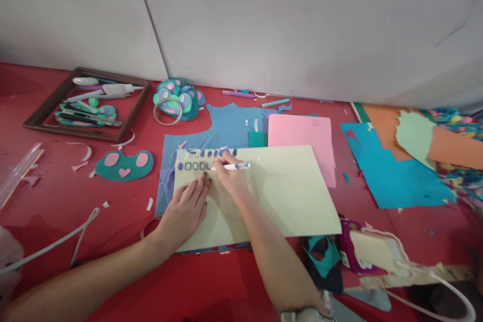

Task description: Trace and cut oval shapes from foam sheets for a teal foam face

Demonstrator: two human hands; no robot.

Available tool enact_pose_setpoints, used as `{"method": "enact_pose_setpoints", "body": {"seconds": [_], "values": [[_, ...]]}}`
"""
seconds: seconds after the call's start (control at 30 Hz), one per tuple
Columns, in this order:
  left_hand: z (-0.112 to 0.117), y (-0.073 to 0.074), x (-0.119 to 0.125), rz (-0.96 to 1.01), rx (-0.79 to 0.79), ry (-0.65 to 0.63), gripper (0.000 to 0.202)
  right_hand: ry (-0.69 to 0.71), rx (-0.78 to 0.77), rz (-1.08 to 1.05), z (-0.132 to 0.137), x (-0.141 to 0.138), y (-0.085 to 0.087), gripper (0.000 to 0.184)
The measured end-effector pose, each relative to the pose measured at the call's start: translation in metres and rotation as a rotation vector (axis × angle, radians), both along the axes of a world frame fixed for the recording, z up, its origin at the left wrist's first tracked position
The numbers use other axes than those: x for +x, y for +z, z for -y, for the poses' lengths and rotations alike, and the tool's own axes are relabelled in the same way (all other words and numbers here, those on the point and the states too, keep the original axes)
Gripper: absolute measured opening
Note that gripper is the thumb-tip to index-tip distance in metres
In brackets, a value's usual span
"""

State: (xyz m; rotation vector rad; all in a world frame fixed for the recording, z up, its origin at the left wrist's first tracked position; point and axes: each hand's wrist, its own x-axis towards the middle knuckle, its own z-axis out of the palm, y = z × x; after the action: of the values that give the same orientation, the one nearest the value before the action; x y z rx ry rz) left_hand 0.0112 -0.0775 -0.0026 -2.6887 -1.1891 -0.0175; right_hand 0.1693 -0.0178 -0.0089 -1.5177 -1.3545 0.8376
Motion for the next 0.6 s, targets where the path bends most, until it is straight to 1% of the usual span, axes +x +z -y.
{"method": "enact_pose_setpoints", "body": {"seconds": [0.1, 0.27, 0.33, 0.43, 0.6], "values": [[-0.0001, 0.0005, 0.0001, 0.002, -0.013, 0.004, 0.047, -0.03, 0.005, -0.017, 0.0002, 0.0001, -0.0015, 0.033], [0.0006, 0.0001, 0.0, 0.022, -0.045, 0.017, 0.05, -0.135, 0.018, -0.145, 0.0006, 0.0009, -0.0039, 0.032], [0.0007, -0.0005, 0.0, 0.039, -0.063, 0.024, 0.052, -0.107, 0.028, -0.143, 0.0001, 0.0007, -0.0044, 0.031], [0.0002, -0.0009, 0.0, 0.043, -0.058, 0.023, 0.052, -0.026, 0.035, -0.079, -0.0008, 0.0002, -0.0052, 0.032], [-0.0004, 0.0002, 0.0002, 0.012, -0.022, 0.015, 0.049, 0.013, 0.024, -0.03, -0.0009, 0.0003, -0.0039, 0.033]]}}
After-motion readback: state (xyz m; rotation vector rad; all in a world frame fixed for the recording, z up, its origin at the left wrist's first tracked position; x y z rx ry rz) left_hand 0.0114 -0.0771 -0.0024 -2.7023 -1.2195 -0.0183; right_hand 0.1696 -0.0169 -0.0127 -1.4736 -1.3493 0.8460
